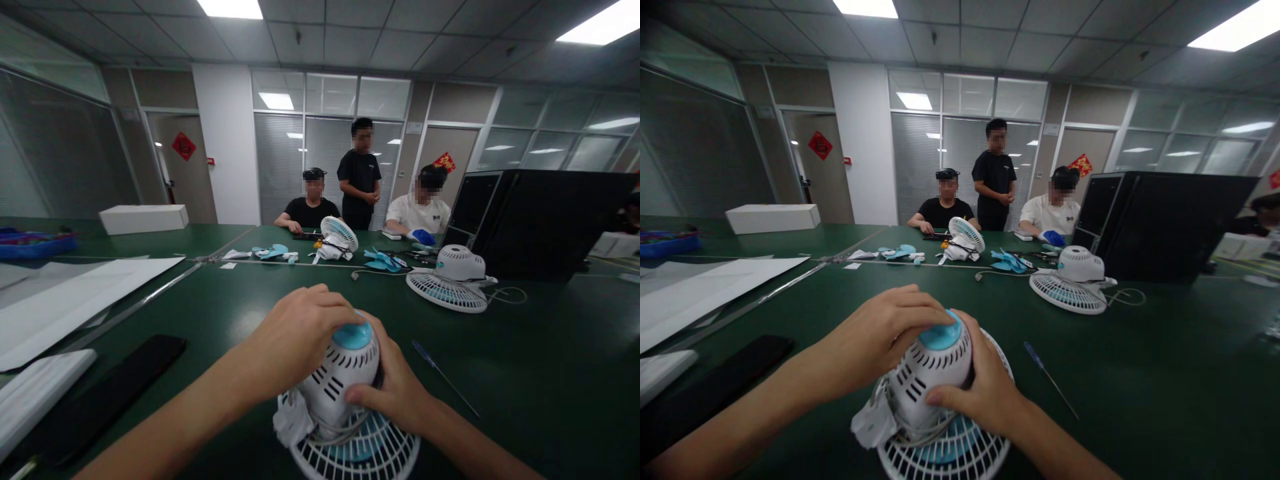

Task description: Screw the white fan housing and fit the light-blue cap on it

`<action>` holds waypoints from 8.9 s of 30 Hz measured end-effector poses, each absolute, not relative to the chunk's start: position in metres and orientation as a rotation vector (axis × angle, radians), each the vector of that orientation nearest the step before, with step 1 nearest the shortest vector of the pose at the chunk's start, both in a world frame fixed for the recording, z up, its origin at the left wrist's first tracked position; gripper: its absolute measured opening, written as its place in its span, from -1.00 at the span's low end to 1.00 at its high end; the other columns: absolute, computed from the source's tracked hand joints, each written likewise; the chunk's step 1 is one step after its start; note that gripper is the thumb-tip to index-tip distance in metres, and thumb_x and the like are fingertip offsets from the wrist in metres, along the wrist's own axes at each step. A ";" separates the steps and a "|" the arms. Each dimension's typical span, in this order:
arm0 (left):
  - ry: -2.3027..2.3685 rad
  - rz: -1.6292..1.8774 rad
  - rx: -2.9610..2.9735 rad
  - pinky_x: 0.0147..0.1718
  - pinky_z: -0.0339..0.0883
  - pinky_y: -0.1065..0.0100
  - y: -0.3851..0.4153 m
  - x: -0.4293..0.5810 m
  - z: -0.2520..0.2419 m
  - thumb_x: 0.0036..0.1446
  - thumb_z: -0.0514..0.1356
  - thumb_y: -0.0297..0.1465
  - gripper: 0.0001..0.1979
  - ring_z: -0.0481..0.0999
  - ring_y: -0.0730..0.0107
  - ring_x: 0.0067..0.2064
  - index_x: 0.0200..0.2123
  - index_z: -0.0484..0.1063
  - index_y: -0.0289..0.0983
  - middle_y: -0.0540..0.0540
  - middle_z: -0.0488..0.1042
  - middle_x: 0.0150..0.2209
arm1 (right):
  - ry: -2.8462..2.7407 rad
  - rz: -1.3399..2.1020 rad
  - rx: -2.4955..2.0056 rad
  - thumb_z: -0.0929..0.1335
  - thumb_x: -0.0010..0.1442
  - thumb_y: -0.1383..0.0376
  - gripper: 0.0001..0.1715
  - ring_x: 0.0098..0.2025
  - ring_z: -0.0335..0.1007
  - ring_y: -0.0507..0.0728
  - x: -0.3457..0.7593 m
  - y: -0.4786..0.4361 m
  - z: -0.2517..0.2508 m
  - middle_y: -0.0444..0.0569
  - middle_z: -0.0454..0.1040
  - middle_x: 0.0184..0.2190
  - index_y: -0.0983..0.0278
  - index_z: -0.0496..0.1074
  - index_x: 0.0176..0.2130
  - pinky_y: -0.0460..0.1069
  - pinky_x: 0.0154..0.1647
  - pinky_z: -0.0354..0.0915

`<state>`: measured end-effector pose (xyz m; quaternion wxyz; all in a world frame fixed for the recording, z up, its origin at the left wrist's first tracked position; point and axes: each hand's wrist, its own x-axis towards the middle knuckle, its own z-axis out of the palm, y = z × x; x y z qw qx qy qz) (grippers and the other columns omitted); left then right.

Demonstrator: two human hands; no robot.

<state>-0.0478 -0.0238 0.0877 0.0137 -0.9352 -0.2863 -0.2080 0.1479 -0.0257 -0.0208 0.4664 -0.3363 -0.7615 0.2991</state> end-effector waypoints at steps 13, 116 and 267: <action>-0.943 -0.551 -2.604 -0.26 0.46 0.08 -0.055 -0.023 0.070 0.28 0.12 -0.36 -0.82 0.48 0.10 -0.18 -0.12 0.43 -0.29 -0.16 0.51 -0.14 | -1.882 0.624 -0.789 0.49 0.04 0.00 -0.07 0.15 0.30 0.28 0.147 -0.027 -0.020 0.10 0.33 0.15 0.20 0.11 0.24 0.20 0.22 0.21; -1.134 -1.532 -3.033 0.10 0.29 0.13 -0.002 -0.035 0.048 0.27 0.04 -0.33 -0.67 0.46 0.19 0.06 0.00 0.47 -0.29 -0.19 0.49 0.03 | -1.800 0.562 -0.878 0.50 -0.02 0.01 -0.04 0.14 0.29 0.30 0.144 -0.005 -0.026 0.10 0.34 0.14 0.23 0.11 0.23 0.19 0.18 0.20; -1.078 -1.632 -3.020 0.03 0.38 0.19 -0.004 -0.032 0.048 0.22 0.22 -0.35 -0.76 0.53 0.24 -0.02 -0.05 0.50 -0.24 -0.12 0.56 -0.04 | -1.910 0.383 -1.145 0.44 -0.02 -0.12 0.10 0.06 0.39 0.40 0.152 -0.016 -0.022 0.22 0.34 0.12 0.24 -0.06 0.27 0.29 0.05 0.30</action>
